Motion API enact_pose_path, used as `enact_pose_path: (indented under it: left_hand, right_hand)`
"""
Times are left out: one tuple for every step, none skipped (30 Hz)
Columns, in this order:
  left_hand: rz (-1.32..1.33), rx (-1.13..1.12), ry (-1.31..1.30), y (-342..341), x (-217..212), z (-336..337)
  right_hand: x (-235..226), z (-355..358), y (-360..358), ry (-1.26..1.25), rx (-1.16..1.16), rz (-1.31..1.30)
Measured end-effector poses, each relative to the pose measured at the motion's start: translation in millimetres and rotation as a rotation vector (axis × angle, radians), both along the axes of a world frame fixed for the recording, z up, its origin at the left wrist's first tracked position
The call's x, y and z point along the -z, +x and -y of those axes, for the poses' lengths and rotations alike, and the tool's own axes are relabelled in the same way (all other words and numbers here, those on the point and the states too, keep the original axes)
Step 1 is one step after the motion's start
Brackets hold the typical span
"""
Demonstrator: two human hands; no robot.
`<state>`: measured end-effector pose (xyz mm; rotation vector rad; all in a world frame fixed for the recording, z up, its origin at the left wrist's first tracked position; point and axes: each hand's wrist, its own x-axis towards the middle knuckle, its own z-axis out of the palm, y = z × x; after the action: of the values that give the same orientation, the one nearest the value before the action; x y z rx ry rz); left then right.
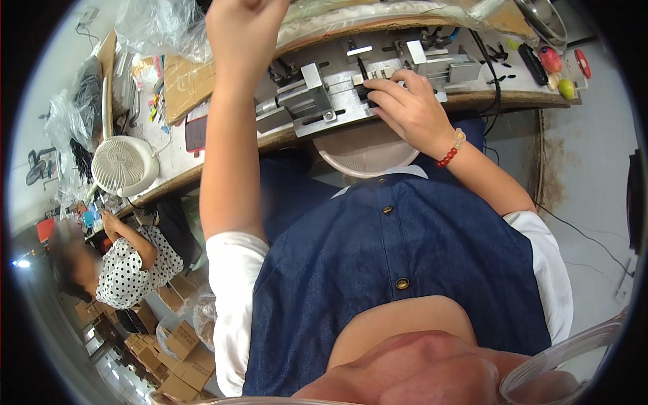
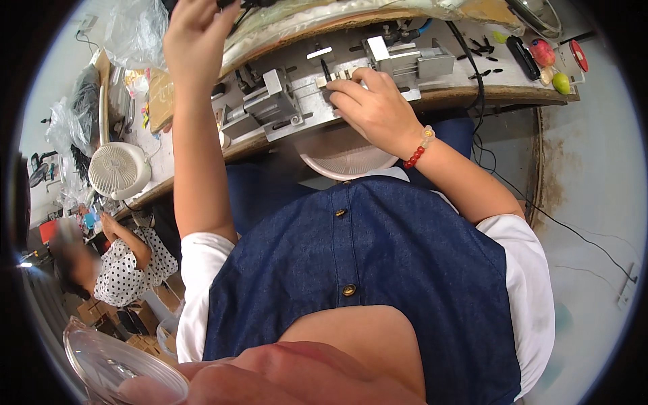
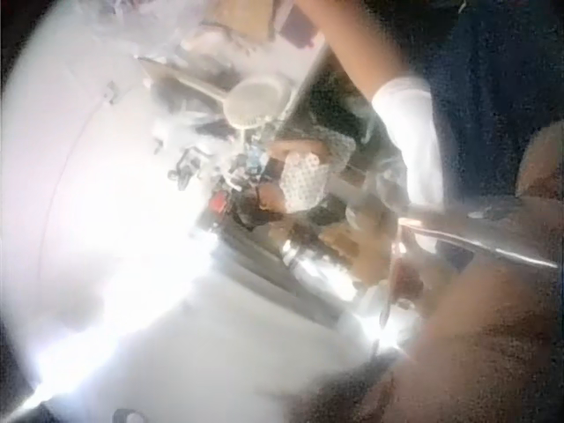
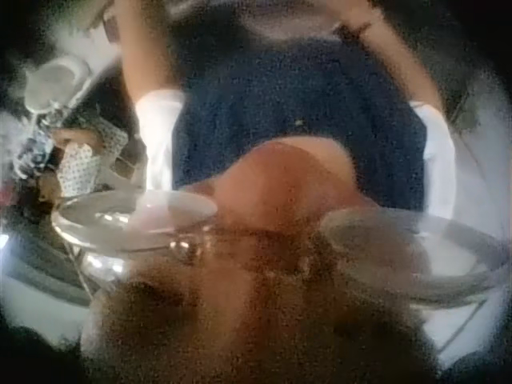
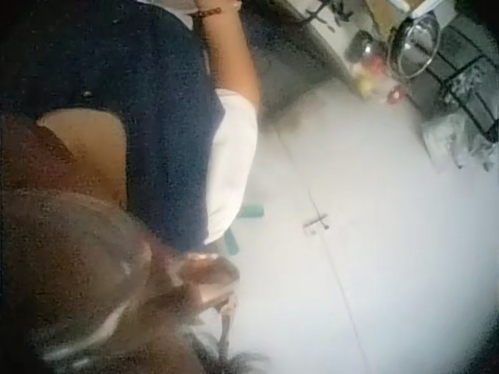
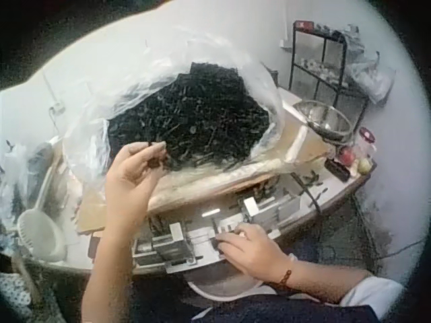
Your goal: The person pours small black plastic components from a bowl into a cardboard box, then transfers them to a plastic bag. They proceed to use a metal jig on the table to process the components one by one, placing the finished items into a bowl below.
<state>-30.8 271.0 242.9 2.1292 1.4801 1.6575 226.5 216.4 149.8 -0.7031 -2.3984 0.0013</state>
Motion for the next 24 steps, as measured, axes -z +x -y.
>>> enact_pose_path:
  left_hand:
    - [-0.049,0.042,0.014,0.2,0.7,9.8]
    - [-0.098,0.089,0.031,1.3,1.5,19.1]
    - [-0.101,0.012,-0.024,10.7,-1.4,40.4]
    - [-0.115,0.021,-0.051,15.4,6.1,56.9]
    - [-0.128,0.039,-0.079,20.1,18.0,69.7]
    - [-0.011,0.064,-0.168,27.7,31.6,84.0]
    - [0.106,0.092,-0.257,36.0,45.5,96.6]
    - [0.098,0.097,-0.275,42.7,56.2,108.1]
    - [0.091,0.105,-0.291,48.7,66.3,116.2]
    - [0.051,0.142,-0.283,51.9,71.0,121.5]
    - [-0.014,0.136,-0.267,55.9,74.6,125.6]
    - [-0.008,0.155,-0.283,59.4,74.8,126.7]
    - [-0.001,0.174,-0.299,62.4,75.0,126.4]
    - [-0.011,0.165,-0.289,64.7,77.2,126.9]
    - [-0.021,0.15,-0.28,66.7,80.3,127.2]
    - [-0.03,0.138,-0.271,68.0,83.4,127.3]
    - [-0.041,0.125,-0.258,68.4,85.7,126.3]
    - [-0.052,0.114,-0.245,68.4,88.2,125.2]
    - [-0.063,0.105,-0.232,67.7,91.2,123.4]
    - [-0.083,0.108,-0.198,66.3,94.2,118.9]
    - [-0.087,0.094,-0.231,66.6,95.6,119.3]
    - [-0.09,0.08,-0.263,68.4,95.8,119.5]
    - [-0.095,0.062,-0.297,70.2,96.0,119.9]
    - [-0.112,0.037,-0.286,71.3,97.6,119.6]
  right_hand:
    - [-3.1,-1.5,1.5,-0.013,-0.006,-0.024]
    - [-5.0,-3.9,4.4,-0.023,-0.01,-0.05]
    - [-12.6,-10.6,7.0,0.007,0.008,-0.074]
    - [-21.2,-21.9,11.1,0.035,0.027,-0.093]
    - [-29.6,-34.7,16.7,0.062,0.055,-0.111]
    - [-35.4,-51.0,22.6,0.087,0.093,-0.133]
    - [-39.3,-72.2,27.6,0.132,0.116,-0.187]
    - [-49.0,-97.2,35.2,0.242,0.074,-0.164]
    - [-56.6,-111.9,41.7,0.298,0.096,-0.116]
    - [-77.0,-116.8,34.5,0.194,0.12,-0.159]
    - [-79.7,-131.5,36.1,0.136,0.089,-0.163]
    - [-86.7,-140.7,40.1,0.116,0.103,-0.07]
    - [-88.7,-152.8,44.5,0.093,0.092,-0.026]
    - [-87.7,-162.8,46.3,0.018,0.107,0.06]
    - [-90.4,-166.7,43.4,-0.056,0.116,0.147]
    - [-95.4,-167.6,40.1,-0.231,0.148,0.185]
    - [-97.8,-169.9,38.6,-0.194,0.12,0.219]
    - [-98.5,-173.0,39.0,-0.156,0.093,0.253]
    - [-97.2,-176.0,39.9,-0.117,0.069,0.286]
    - [-94.9,-180.5,41.3,-0.084,0.051,0.308]
    - [-92.3,-182.4,44.9,-0.095,0.059,0.268]
    - [-89.2,-183.4,49.4,-0.106,0.067,0.229]
    - [-87.9,-182.1,49.2,-0.118,0.07,0.188]
    - [-86.6,-178.0,49.8,-0.191,0.054,0.011]
